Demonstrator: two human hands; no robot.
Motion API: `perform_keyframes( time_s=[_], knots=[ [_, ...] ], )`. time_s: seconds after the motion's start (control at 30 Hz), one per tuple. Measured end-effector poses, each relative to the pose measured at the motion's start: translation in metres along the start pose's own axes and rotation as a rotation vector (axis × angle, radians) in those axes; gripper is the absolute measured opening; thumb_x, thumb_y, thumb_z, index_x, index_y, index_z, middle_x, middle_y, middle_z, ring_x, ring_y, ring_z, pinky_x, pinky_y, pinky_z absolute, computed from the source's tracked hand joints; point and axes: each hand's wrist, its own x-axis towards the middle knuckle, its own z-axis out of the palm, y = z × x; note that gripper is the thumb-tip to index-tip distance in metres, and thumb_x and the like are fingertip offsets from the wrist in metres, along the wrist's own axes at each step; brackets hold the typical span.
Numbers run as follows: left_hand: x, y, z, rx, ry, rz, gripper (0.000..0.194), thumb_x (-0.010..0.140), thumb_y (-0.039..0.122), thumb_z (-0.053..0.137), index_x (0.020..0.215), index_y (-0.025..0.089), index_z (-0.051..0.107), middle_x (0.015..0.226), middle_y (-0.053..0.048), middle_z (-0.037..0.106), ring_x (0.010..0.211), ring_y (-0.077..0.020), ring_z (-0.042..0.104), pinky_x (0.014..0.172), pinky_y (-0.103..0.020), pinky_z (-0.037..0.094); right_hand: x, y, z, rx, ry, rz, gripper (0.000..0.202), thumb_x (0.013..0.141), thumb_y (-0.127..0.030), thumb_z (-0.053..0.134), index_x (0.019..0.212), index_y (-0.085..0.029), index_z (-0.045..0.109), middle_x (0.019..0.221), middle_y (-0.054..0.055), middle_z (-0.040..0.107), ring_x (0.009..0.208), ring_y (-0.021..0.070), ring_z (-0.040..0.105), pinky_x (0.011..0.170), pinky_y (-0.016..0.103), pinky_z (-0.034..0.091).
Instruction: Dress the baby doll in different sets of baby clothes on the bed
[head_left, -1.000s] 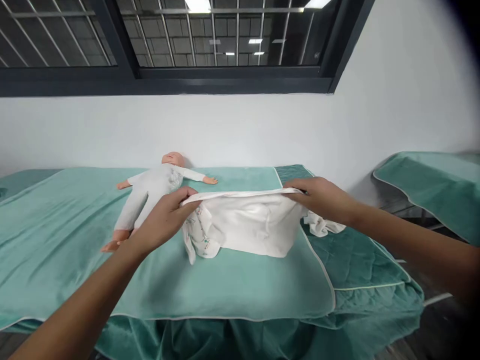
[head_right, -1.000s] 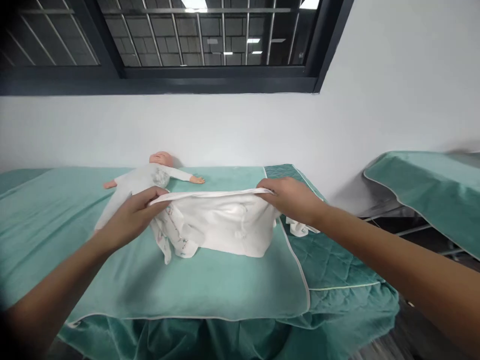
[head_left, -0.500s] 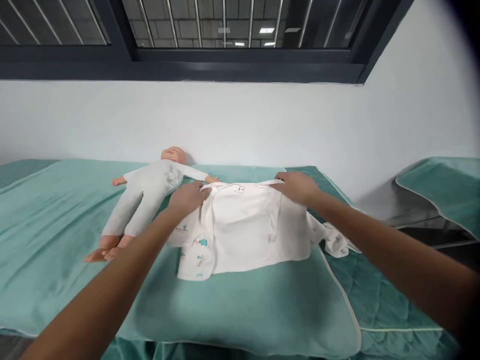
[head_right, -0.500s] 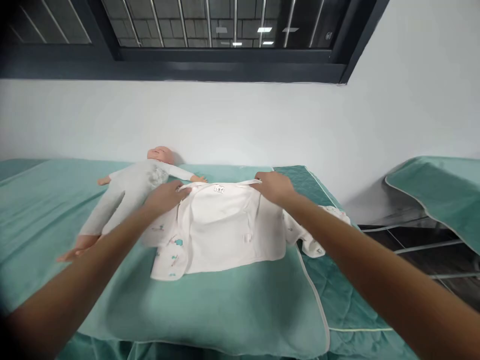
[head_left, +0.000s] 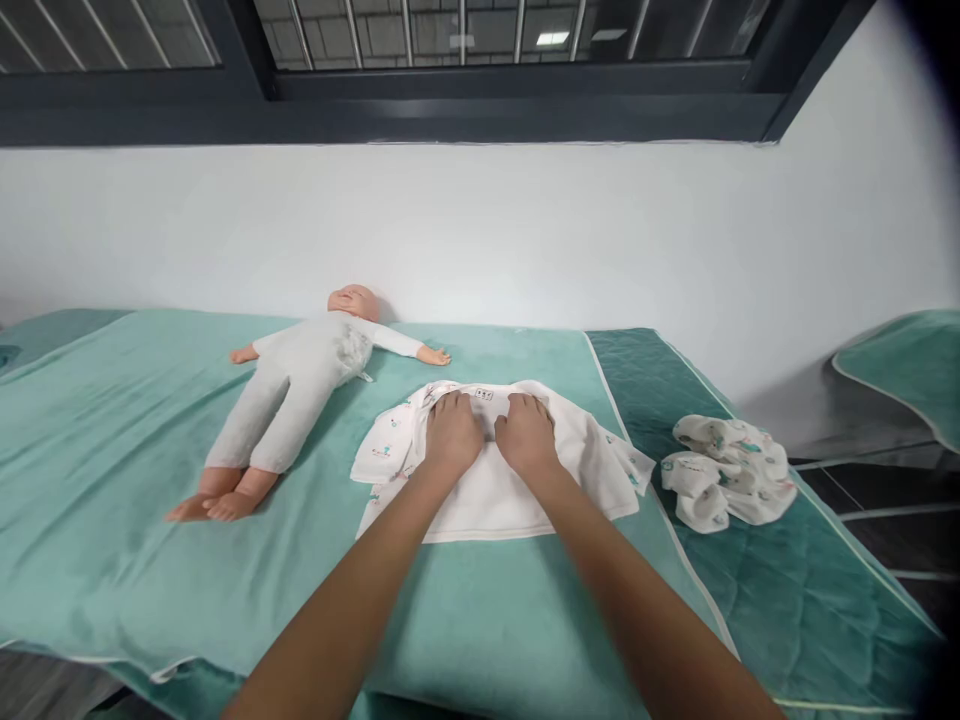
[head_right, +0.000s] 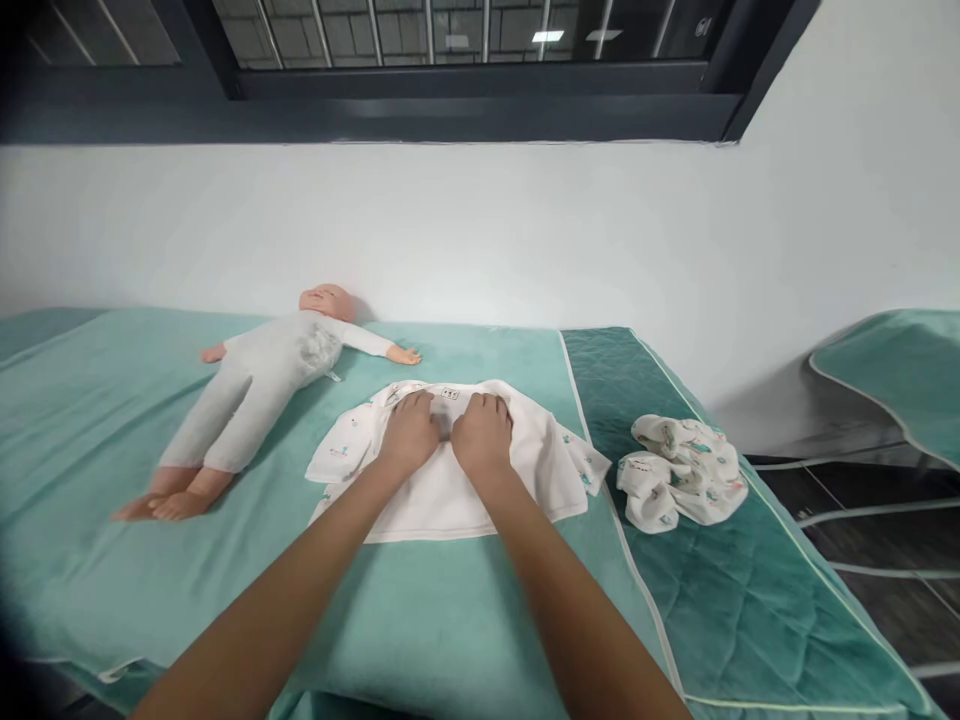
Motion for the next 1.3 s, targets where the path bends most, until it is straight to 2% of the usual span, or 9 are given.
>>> perform_keyframes(
  time_s=[0.1, 0.2, 0.3, 0.43, 0.63, 0.87, 0.97, 1.13, 1.3],
  knots=[
    [0.004, -0.003, -0.001, 0.035, 0.041, -0.061, 0.041, 0.087, 0.014, 0.045, 0.126, 0.006, 0.054, 0.138, -0.023, 0.052, 0.137, -0.0356, 0.041, 0.114, -0.052, 0.029, -0.001, -0.004, 0.001, -0.055, -0.009, 0.069, 0.037, 0.090, -0.022, 0.044, 0.122, -0.010, 0.059, 0.134, 0.019, 0.057, 0.129, 0.0349, 0.046, 0.104, 0.048, 0.038],
    [0.008, 0.002, 0.000, 0.013, 0.083, -0.112, 0.049, 0.087, 0.014, 0.045, 0.135, 0.005, 0.046, 0.143, -0.024, 0.048, 0.138, -0.0342, 0.040, 0.114, -0.047, 0.033, -0.002, -0.007, 0.009, -0.123, 0.050, 0.107, 0.049, 0.092, -0.029, 0.044, 0.137, -0.011, 0.049, 0.151, 0.020, 0.041, 0.137, 0.0385, 0.036, 0.105, 0.052, 0.036],
    [0.014, 0.008, 0.005, -0.071, 0.151, -0.179, 0.056, 0.087, 0.014, 0.044, 0.142, 0.004, 0.038, 0.145, -0.023, 0.046, 0.141, -0.0301, 0.039, 0.114, -0.040, 0.035, 0.000, -0.005, 0.018, -0.162, 0.102, 0.069, 0.057, 0.095, -0.037, 0.043, 0.147, -0.014, 0.039, 0.159, 0.017, 0.029, 0.142, 0.0383, 0.029, 0.106, 0.053, 0.035],
    [0.018, 0.009, 0.008, -0.096, 0.188, -0.183, 0.056, 0.088, 0.012, 0.041, 0.143, 0.001, 0.036, 0.144, -0.023, 0.046, 0.142, -0.0297, 0.038, 0.116, -0.040, 0.031, 0.006, 0.005, 0.020, -0.191, 0.104, -0.009, 0.056, 0.098, -0.041, 0.038, 0.149, -0.017, 0.037, 0.160, 0.016, 0.029, 0.143, 0.0364, 0.029, 0.107, 0.054, 0.035],
    [0.028, 0.005, 0.009, -0.085, 0.222, -0.108, 0.056, 0.091, 0.015, 0.038, 0.145, 0.000, 0.033, 0.147, -0.026, 0.043, 0.140, -0.0330, 0.039, 0.114, -0.044, 0.033, 0.027, 0.022, 0.013, -0.185, 0.112, -0.163, 0.050, 0.100, -0.024, 0.029, 0.147, -0.013, 0.040, 0.159, 0.017, 0.030, 0.141, 0.0332, 0.034, 0.105, 0.048, 0.041],
    [0.053, 0.008, 0.017, -0.088, 0.216, -0.111, 0.063, 0.092, 0.019, 0.039, 0.150, 0.000, 0.024, 0.153, -0.026, 0.035, 0.144, -0.0336, 0.034, 0.116, -0.045, 0.030, 0.058, 0.040, 0.010, -0.172, 0.008, -0.206, 0.061, 0.088, -0.003, 0.030, 0.146, -0.014, 0.042, 0.161, 0.014, 0.027, 0.145, 0.0295, 0.030, 0.108, 0.044, 0.040],
    [0.058, 0.010, 0.022, -0.077, 0.214, -0.083, 0.065, 0.094, 0.021, 0.037, 0.153, 0.000, 0.018, 0.156, -0.026, 0.031, 0.145, -0.0341, 0.031, 0.118, -0.047, 0.028, 0.060, 0.045, 0.013, -0.149, 0.063, -0.179, 0.056, 0.095, -0.012, 0.027, 0.150, -0.017, 0.037, 0.162, 0.012, 0.025, 0.146, 0.0282, 0.029, 0.109, 0.044, 0.039],
    [0.060, 0.008, 0.028, -0.031, 0.220, 0.010, 0.070, 0.095, 0.026, 0.038, 0.155, 0.001, 0.013, 0.159, -0.025, 0.027, 0.149, -0.0328, 0.025, 0.121, -0.046, 0.023, 0.056, 0.048, 0.021, -0.182, 0.065, -0.169, 0.065, 0.099, -0.046, 0.036, 0.157, -0.021, 0.019, 0.164, 0.016, 0.015, 0.147, 0.0348, 0.024, 0.111, 0.052, 0.034],
    [0.058, 0.005, 0.028, -0.039, 0.233, -0.010, 0.071, 0.097, 0.037, 0.034, 0.159, 0.018, 0.004, 0.165, -0.009, 0.017, 0.152, -0.0278, 0.016, 0.119, -0.045, 0.029, 0.056, 0.050, 0.018, -0.185, 0.083, -0.164, 0.070, 0.098, -0.050, 0.038, 0.158, -0.022, 0.016, 0.164, 0.016, 0.016, 0.147, 0.0339, 0.025, 0.110, 0.051, 0.035]
  ],
)
